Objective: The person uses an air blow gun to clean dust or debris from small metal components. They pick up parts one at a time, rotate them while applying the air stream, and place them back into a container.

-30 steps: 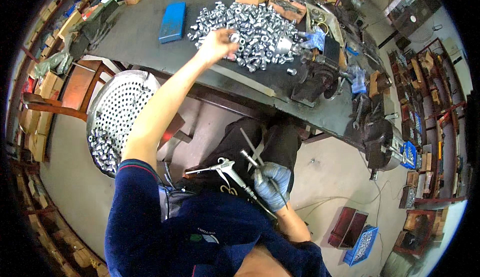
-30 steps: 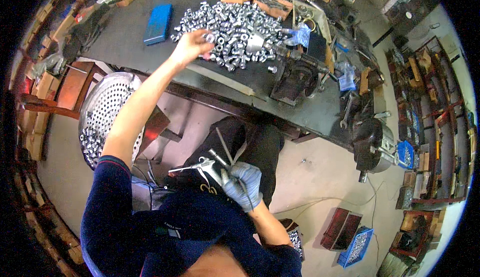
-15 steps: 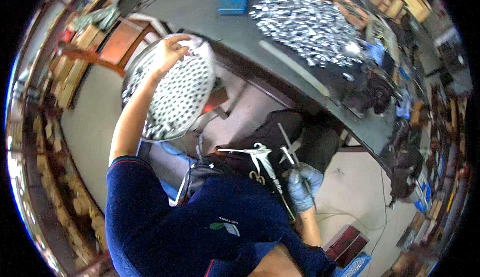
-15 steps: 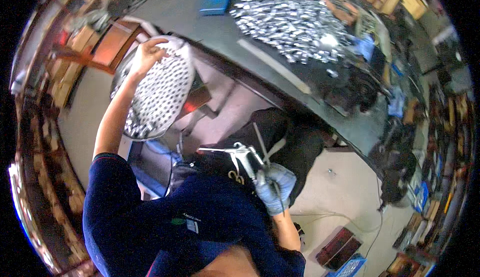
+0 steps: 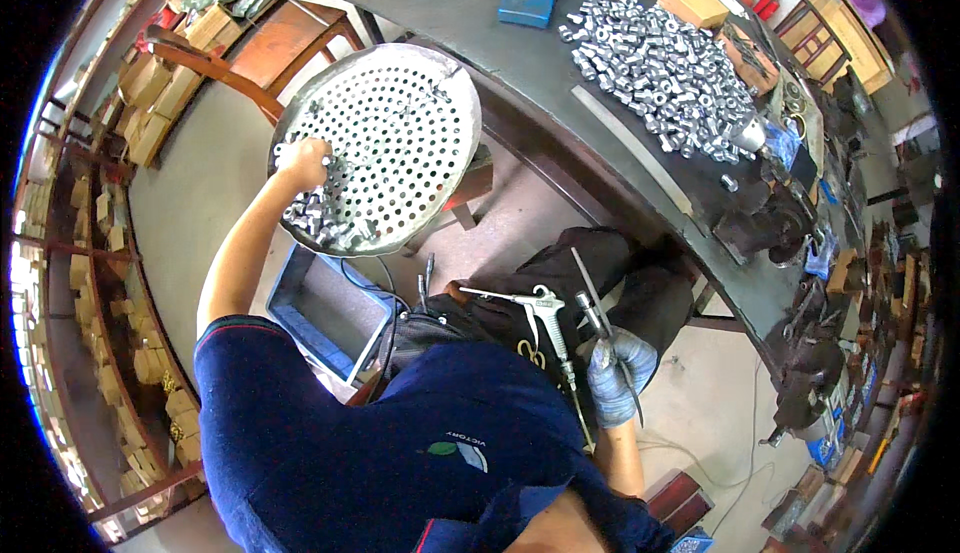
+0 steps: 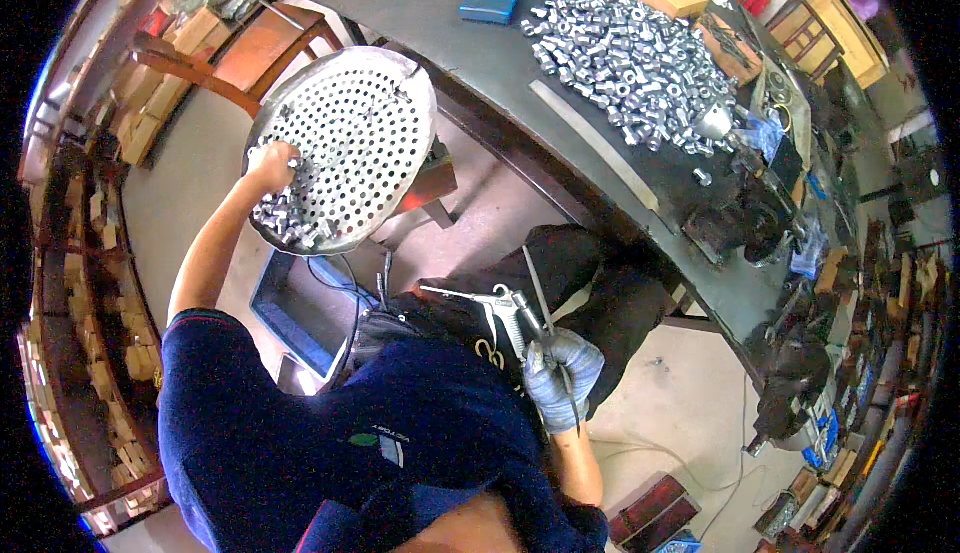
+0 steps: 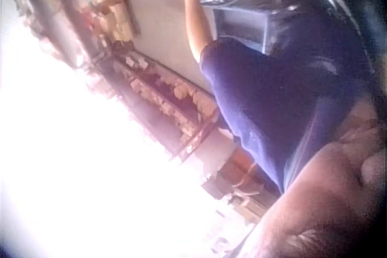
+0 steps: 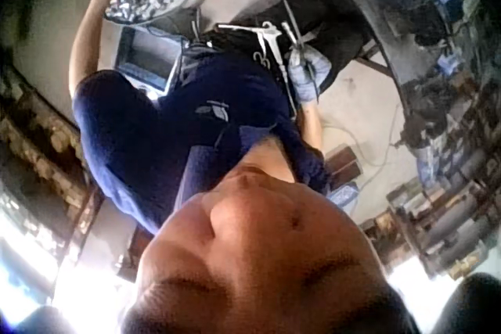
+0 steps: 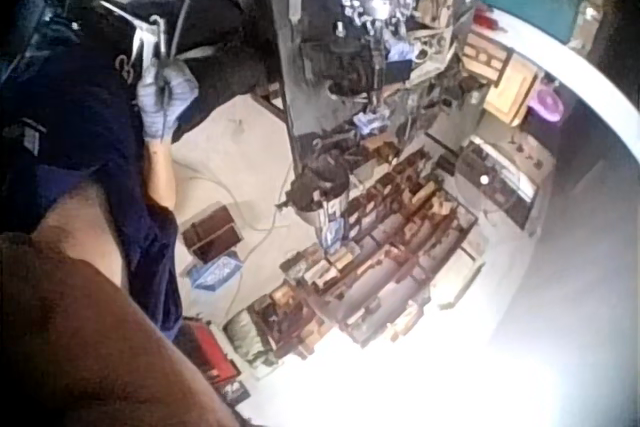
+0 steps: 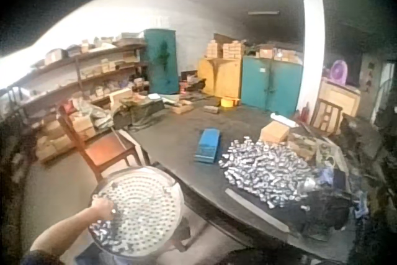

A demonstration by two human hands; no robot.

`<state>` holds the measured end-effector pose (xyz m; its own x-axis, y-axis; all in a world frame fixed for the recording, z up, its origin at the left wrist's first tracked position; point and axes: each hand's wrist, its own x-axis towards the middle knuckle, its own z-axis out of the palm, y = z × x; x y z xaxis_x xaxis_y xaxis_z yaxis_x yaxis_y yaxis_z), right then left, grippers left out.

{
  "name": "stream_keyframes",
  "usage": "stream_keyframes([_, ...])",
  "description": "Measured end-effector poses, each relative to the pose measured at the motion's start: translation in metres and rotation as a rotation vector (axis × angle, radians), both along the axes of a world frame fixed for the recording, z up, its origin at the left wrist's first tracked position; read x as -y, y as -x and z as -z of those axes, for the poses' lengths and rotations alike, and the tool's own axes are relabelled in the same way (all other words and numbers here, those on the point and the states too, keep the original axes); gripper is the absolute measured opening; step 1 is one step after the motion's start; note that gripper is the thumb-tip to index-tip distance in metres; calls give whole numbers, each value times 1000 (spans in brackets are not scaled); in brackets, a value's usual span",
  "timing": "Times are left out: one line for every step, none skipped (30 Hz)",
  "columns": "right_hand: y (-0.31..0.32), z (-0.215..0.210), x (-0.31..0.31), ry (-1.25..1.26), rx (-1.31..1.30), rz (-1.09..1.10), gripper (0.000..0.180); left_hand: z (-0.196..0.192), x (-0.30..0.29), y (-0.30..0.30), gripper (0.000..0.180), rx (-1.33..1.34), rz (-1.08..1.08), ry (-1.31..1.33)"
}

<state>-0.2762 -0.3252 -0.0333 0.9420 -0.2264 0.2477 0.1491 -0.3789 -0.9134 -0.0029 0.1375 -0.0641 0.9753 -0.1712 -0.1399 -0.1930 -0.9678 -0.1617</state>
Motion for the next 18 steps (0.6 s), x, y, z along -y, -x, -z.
stream_keyframes([2,2,2,-17,-10,-8,31,-7,9,-3,32,-79,-35,-61])
stream_keyframes([4,5,5,-35,-19,-16,30,-7,11,-5,31,-86,4,-99])
stream_keyframes([5,7,6,-59,-27,-25,29,-11,14,-6,30,-91,43,-142])
stream_keyframes([0,-1,-2,-58,18,40,21,-15,19,-5,29,-48,59,-108])
stream_keyframes([0,2,-1,-46,24,32,22,-20,24,-3,28,-5,75,-75])
stream_keyframes([1,8,0,-32,28,29,22,-23,32,0,27,36,95,-38])
stream_keyframes([3,13,1,-17,28,29,23,-26,43,4,31,163,136,138])
stream_keyframes([3,14,2,-59,3,32,22,-30,59,6,31,85,52,362])
stream_keyframes([4,15,3,-40,1,21,22,-45,88,13,31,-6,-29,583])
stream_keyframes([3,14,4,-23,-3,9,21,-57,115,24,31,-150,-81,885])
stream_keyframes([3,14,5,-6,-6,-3,21,-67,139,36,32,-304,-139,1180])
stream_keyframes([1,10,4,20,-32,-5,21,-72,158,46,31,-385,-59,1307])
stream_keyframes([-2,4,4,59,17,-7,21,-75,176,55,30,-471,24,1435])
stream_keyframes([-6,-2,5,92,68,-10,22,-78,195,65,29,-560,76,1534])
stream_keyframes([-8,-11,5,132,113,-8,22,-79,213,75,27,-662,128,1635])
stream_keyframes([-8,-20,5,95,96,-24,22,-74,229,83,26,-784,139,1751])
stream_keyframes([-7,-15,8,173,110,-25,23,-68,240,88,24,-929,171,1799])
stream_keyframes([-5,-15,10,150,106,-19,24,-63,253,95,24,-1040,150,1832])
